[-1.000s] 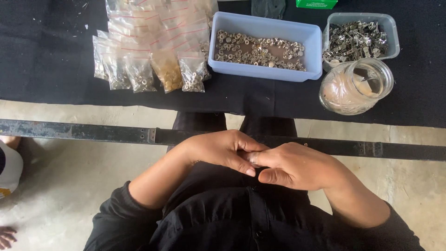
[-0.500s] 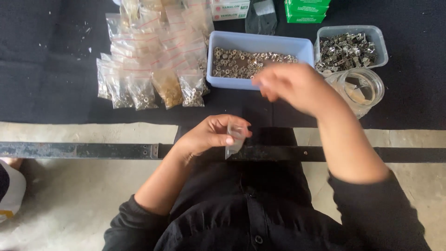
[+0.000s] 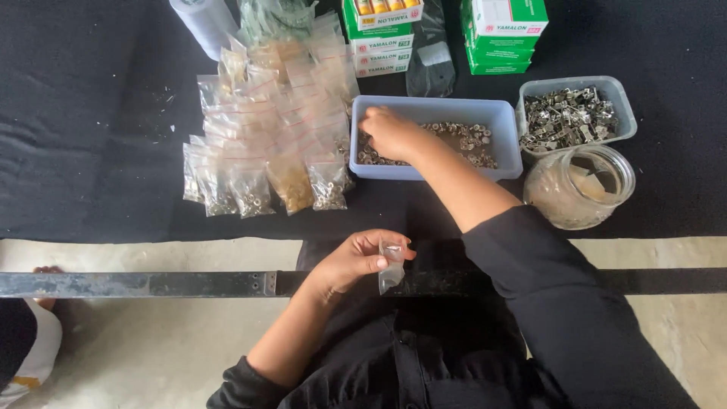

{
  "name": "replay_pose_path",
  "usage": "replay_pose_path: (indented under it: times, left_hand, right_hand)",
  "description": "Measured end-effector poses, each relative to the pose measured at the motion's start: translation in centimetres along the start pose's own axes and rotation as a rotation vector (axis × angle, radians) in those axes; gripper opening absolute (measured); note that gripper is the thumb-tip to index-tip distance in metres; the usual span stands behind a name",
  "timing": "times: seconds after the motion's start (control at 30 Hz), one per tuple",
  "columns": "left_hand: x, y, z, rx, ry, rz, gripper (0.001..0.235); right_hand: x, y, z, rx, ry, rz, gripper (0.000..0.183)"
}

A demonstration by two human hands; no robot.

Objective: Picking up small metal components from a container and placing them into small plastic zip-lock bags.

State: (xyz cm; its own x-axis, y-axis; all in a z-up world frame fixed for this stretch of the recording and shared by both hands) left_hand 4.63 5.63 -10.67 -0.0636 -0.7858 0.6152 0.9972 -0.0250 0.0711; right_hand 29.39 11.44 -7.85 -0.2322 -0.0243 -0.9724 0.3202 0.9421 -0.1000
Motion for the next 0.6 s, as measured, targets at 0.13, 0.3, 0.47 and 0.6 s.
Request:
replay_pose_path:
  times: [0.13,0.3,0.47,0.6]
  left_hand:
    - [-0.4,0.3,-0.4,-0.009,-0.012,-0.050,0.061]
    - [-0.3,0.3,-0.2,-0.009,-0.020,-0.065,0.059]
    - [-0.5,0.3,-0.7,-0.027,-0.046,-0.090,0.060]
    - [-0.4,0.2,-0.6,-0.018,-0.008,-0.091,0.057]
  right_hand:
    - [-3.0,-3.7,-1.7,-0.022,0.032,-0.115,0.016]
    - [-2.7,-6.2,2.0,-0.035,0.091,-0.159,0.014]
    - [-5.8,-10.0,3.2,0.075,0.093,-0.177,0.022]
    - [-6.0,-11.4,3.0,0.294,0.117,-0.252,0.046]
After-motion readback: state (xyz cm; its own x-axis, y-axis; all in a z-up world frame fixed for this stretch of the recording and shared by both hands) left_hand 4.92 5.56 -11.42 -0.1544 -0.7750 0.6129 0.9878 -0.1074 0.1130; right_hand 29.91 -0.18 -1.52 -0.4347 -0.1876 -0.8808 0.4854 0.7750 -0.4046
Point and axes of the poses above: each hand's wrist, its own y-axis towards the middle knuckle, its own x-axis out of the palm, z = x × y, the point moved 5 cm from there along y, towards the middle knuckle, and after that the axes turned 1 degree about x, right-handed, at the moved point
